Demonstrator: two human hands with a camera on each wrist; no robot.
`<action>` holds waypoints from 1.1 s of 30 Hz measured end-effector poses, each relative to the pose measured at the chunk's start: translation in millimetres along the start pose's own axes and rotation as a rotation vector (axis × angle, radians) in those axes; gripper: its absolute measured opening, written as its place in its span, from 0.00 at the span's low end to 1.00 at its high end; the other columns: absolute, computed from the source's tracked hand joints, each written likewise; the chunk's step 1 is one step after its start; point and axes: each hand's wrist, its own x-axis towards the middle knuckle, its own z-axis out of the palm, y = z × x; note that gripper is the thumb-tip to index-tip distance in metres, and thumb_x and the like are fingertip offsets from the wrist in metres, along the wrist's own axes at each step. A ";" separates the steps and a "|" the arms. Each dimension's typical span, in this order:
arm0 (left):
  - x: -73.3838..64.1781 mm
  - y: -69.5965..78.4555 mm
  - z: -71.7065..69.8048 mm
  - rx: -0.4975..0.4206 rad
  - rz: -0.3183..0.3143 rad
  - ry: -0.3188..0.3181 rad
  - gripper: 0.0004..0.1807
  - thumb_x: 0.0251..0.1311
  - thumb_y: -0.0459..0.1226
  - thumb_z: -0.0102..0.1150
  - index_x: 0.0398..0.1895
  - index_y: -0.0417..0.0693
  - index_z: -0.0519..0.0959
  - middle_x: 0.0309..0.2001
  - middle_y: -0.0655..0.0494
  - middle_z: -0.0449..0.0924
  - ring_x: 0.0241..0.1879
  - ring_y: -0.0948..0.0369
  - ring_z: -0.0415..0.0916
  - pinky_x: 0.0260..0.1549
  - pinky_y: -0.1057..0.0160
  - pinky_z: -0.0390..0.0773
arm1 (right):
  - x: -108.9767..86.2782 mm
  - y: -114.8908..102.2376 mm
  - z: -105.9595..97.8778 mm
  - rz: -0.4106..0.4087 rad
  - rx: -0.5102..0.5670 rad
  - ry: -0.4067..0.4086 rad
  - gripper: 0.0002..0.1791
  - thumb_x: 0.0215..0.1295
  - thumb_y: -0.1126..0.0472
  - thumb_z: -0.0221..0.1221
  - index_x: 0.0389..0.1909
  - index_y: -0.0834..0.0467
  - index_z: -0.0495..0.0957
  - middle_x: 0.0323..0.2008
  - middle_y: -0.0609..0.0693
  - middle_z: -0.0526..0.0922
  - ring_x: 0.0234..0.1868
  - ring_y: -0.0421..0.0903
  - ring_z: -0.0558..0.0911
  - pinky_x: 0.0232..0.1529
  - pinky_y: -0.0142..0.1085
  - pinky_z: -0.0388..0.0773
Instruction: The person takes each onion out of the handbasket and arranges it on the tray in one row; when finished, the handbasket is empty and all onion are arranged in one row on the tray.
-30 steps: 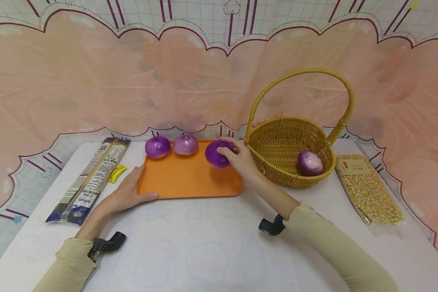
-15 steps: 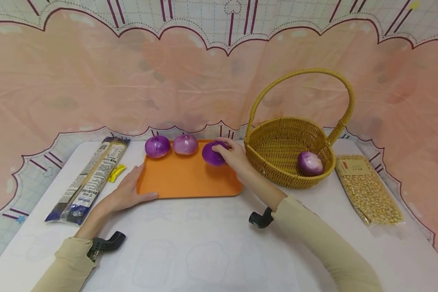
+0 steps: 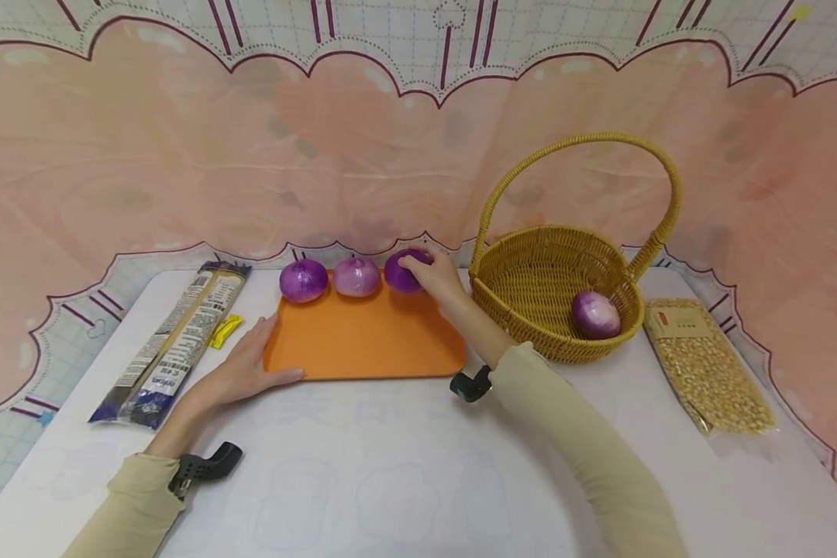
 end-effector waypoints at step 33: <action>-0.1 1.7 0.4 0.001 0.005 0.009 0.65 0.52 0.61 0.64 0.76 0.35 0.36 0.77 0.32 0.36 0.76 0.36 0.33 0.73 0.35 0.38 | 24.6 10.5 20.5 0.056 -0.012 0.057 0.28 0.63 0.56 0.61 0.65 0.51 0.71 0.67 0.55 0.70 0.62 0.55 0.76 0.55 0.48 0.80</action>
